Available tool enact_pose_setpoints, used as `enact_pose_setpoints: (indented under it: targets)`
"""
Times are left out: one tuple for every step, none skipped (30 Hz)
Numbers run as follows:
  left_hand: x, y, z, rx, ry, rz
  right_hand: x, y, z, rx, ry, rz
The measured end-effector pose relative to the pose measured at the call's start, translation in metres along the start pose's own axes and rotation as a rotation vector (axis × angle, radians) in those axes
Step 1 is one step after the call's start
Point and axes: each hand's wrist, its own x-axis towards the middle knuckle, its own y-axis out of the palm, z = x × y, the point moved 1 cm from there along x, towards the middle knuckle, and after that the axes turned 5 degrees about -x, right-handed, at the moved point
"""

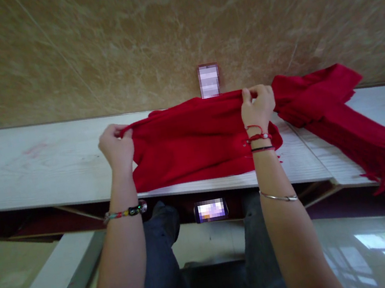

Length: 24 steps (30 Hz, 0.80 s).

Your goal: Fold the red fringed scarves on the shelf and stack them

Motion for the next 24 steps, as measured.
enact_pose_setpoints:
  targets:
    - [-0.001,-0.001,0.001,0.011,-0.02,0.163,-0.001,-0.001,-0.003,-0.03,-0.046,0.135]
    - [-0.003,0.0,0.002,0.008,-0.042,0.384,-0.003,-0.002,-0.005,-0.06,-0.112,0.316]
    - [-0.006,0.001,0.004,-0.015,-0.064,0.616,-0.006,-0.003,-0.007,-0.087,-0.185,0.504]
    - [-0.008,0.002,0.005,-0.054,-0.082,0.801,-0.009,-0.005,-0.007,-0.111,-0.247,0.659]
    - [-0.009,0.003,0.006,-0.092,-0.087,0.892,-0.011,-0.007,-0.007,-0.127,-0.291,0.745]
    - [-0.009,0.004,0.007,-0.111,-0.082,0.877,-0.013,-0.01,-0.005,-0.129,-0.314,0.748]
    - [-0.008,0.004,0.007,-0.096,-0.071,0.781,-0.014,-0.012,-0.002,-0.113,-0.327,0.68]
    - [-0.007,0.006,0.006,-0.051,-0.053,0.656,-0.015,-0.015,0.004,-0.08,-0.337,0.579]
    - [-0.006,0.008,0.004,0.006,-0.022,0.548,-0.017,-0.016,0.011,-0.033,-0.358,0.492]
    - [-0.006,0.012,0.002,0.057,0.02,0.478,-0.019,-0.016,0.019,0.019,-0.392,0.441]
    - [-0.008,0.017,-0.002,0.083,0.074,0.453,-0.022,-0.016,0.028,0.065,-0.434,0.428]
    - [-0.01,0.023,-0.006,0.08,0.136,0.462,-0.026,-0.014,0.036,0.094,-0.476,0.446]
    - [-0.014,0.029,-0.01,0.053,0.196,0.493,-0.03,-0.012,0.044,0.105,-0.511,0.481]
    - [-0.018,0.035,-0.013,0.014,0.245,0.534,-0.034,-0.009,0.05,0.099,-0.534,0.516]
    - [-0.022,0.041,-0.017,-0.022,0.281,0.583,-0.037,-0.006,0.055,0.087,-0.545,0.541]
    - [-0.026,0.046,-0.019,-0.04,0.303,0.634,-0.039,-0.004,0.059,0.078,-0.549,0.553]
    - [-0.029,0.05,-0.021,-0.04,0.315,0.679,-0.04,-0.003,0.061,0.08,-0.549,0.553]
    - [-0.031,0.052,-0.022,-0.028,0.322,0.71,-0.039,-0.002,0.061,0.095,-0.546,0.541]
    - [-0.031,0.053,-0.023,-0.016,0.327,0.72,-0.038,-0.001,0.061,0.12,-0.539,0.52]
    - [-0.031,0.052,-0.024,-0.009,0.333,0.712,-0.037,-0.001,0.059,0.147,-0.527,0.497]
    - [-0.031,0.049,-0.025,-0.011,0.337,0.689,-0.035,-0.002,0.057,0.172,-0.513,0.481]
    - [-0.03,0.046,-0.026,-0.02,0.336,0.654,-0.033,-0.002,0.054,0.191,-0.499,0.474]
    - [-0.028,0.043,-0.027,-0.03,0.331,0.614,-0.031,-0.002,0.052,0.209,-0.49,0.474]
    - [-0.027,0.04,-0.027,-0.036,0.326,0.574,-0.03,-0.002,0.049,0.229,-0.488,0.476]
